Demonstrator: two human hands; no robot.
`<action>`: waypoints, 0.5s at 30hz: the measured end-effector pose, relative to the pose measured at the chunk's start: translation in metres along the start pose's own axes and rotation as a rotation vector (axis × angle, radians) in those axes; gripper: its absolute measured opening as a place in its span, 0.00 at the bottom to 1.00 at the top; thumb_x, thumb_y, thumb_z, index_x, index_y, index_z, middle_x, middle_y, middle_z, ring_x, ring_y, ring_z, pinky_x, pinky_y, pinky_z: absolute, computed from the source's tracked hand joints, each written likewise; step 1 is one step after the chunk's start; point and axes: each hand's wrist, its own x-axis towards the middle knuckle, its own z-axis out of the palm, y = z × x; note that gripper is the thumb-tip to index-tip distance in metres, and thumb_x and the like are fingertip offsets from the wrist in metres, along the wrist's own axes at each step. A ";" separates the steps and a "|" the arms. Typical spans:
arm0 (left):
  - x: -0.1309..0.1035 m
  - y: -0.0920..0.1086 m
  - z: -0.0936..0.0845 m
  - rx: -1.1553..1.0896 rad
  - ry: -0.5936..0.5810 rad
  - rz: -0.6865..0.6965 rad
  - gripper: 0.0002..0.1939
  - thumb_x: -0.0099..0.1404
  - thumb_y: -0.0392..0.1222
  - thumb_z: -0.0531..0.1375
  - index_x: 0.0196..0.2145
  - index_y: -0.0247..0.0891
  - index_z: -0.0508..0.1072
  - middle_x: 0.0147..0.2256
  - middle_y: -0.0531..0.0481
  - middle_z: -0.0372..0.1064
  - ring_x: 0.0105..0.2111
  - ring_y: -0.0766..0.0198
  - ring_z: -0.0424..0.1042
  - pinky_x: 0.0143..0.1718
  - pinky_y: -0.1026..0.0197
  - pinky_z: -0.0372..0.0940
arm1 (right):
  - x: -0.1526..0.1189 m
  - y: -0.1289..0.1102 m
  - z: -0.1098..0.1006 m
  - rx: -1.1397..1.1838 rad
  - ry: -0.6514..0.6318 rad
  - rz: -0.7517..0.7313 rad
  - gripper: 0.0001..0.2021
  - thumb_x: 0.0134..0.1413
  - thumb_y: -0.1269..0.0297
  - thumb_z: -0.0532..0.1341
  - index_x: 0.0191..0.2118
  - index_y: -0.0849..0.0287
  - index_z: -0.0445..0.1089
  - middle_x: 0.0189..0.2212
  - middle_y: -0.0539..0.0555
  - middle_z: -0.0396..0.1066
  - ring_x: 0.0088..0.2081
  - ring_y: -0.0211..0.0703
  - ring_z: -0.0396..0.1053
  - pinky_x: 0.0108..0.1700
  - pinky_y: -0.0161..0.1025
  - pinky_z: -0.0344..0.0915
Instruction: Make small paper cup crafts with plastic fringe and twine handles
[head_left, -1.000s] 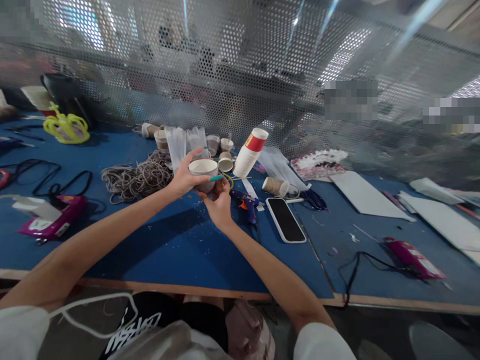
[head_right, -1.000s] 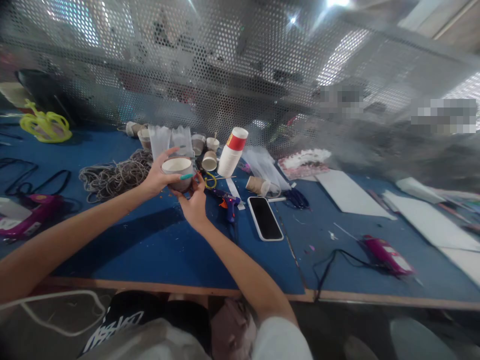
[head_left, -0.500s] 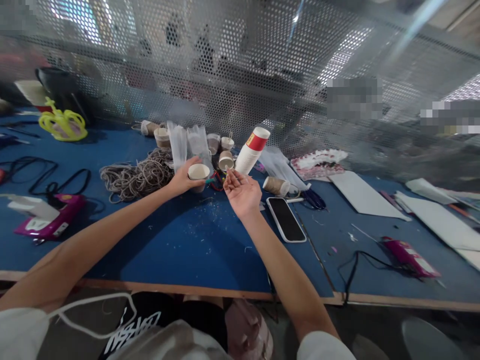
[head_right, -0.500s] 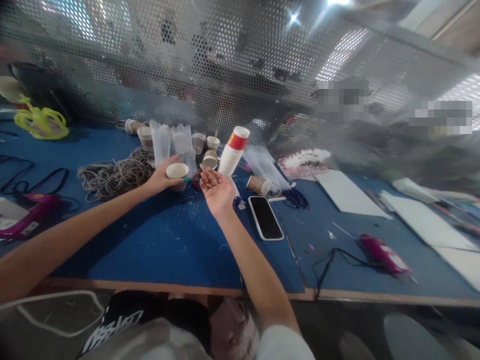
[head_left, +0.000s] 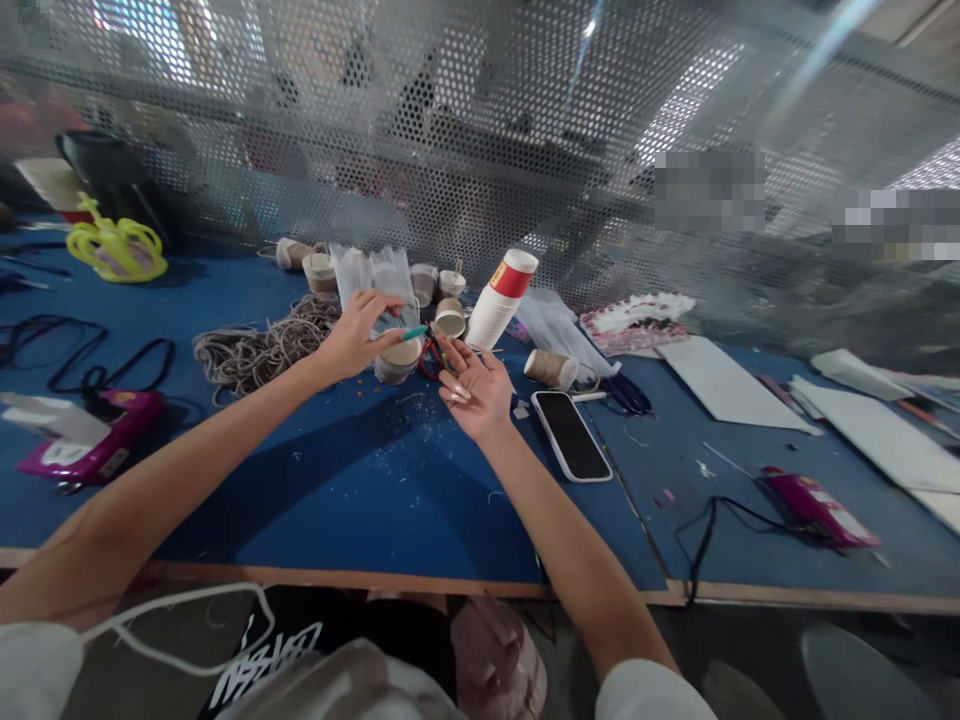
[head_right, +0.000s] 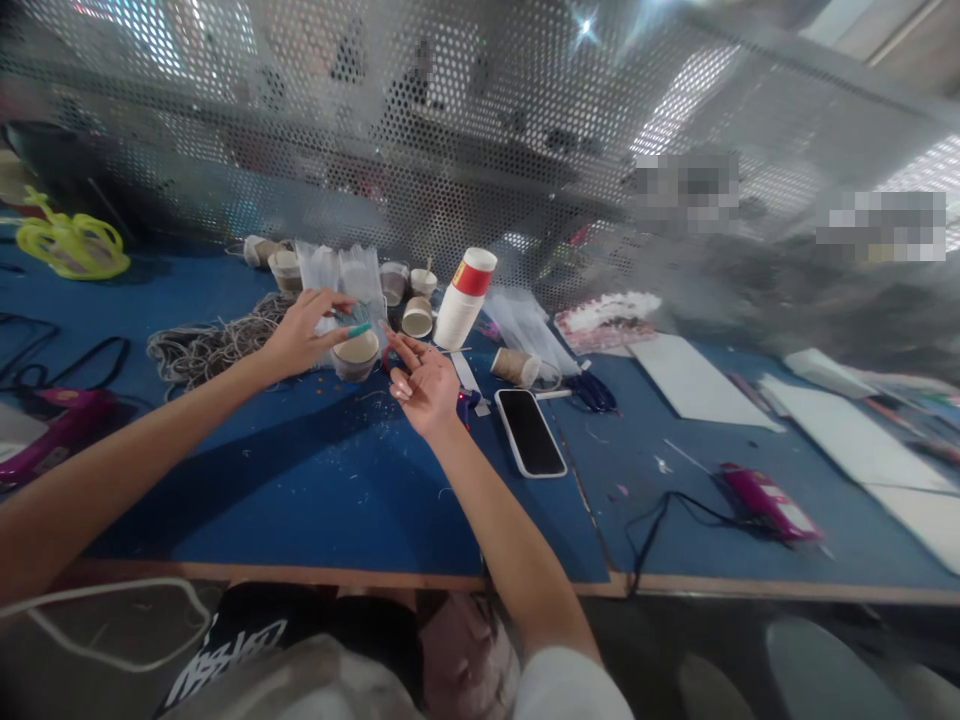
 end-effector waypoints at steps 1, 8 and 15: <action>0.000 0.006 0.000 0.010 -0.011 0.018 0.14 0.65 0.50 0.59 0.44 0.39 0.71 0.37 0.45 0.71 0.41 0.56 0.68 0.48 0.52 0.64 | -0.002 0.001 0.003 -0.005 -0.019 0.015 0.15 0.55 0.52 0.50 0.40 0.54 0.67 0.59 0.52 0.67 0.17 0.31 0.49 0.17 0.34 0.54; -0.004 0.033 0.009 -0.156 0.142 -0.106 0.16 0.68 0.49 0.54 0.25 0.39 0.65 0.21 0.53 0.60 0.23 0.66 0.60 0.26 0.62 0.56 | -0.020 0.017 0.032 0.016 -0.212 0.018 0.18 0.56 0.51 0.48 0.48 0.49 0.62 0.68 0.50 0.52 0.17 0.31 0.58 0.17 0.37 0.60; -0.015 0.041 0.016 -0.266 0.256 -0.283 0.17 0.68 0.47 0.50 0.22 0.41 0.58 0.20 0.54 0.58 0.21 0.67 0.57 0.23 0.61 0.52 | -0.036 0.047 0.051 -0.204 -0.320 -0.145 0.31 0.50 0.55 0.60 0.59 0.41 0.49 0.70 0.53 0.41 0.33 0.39 0.74 0.35 0.48 0.76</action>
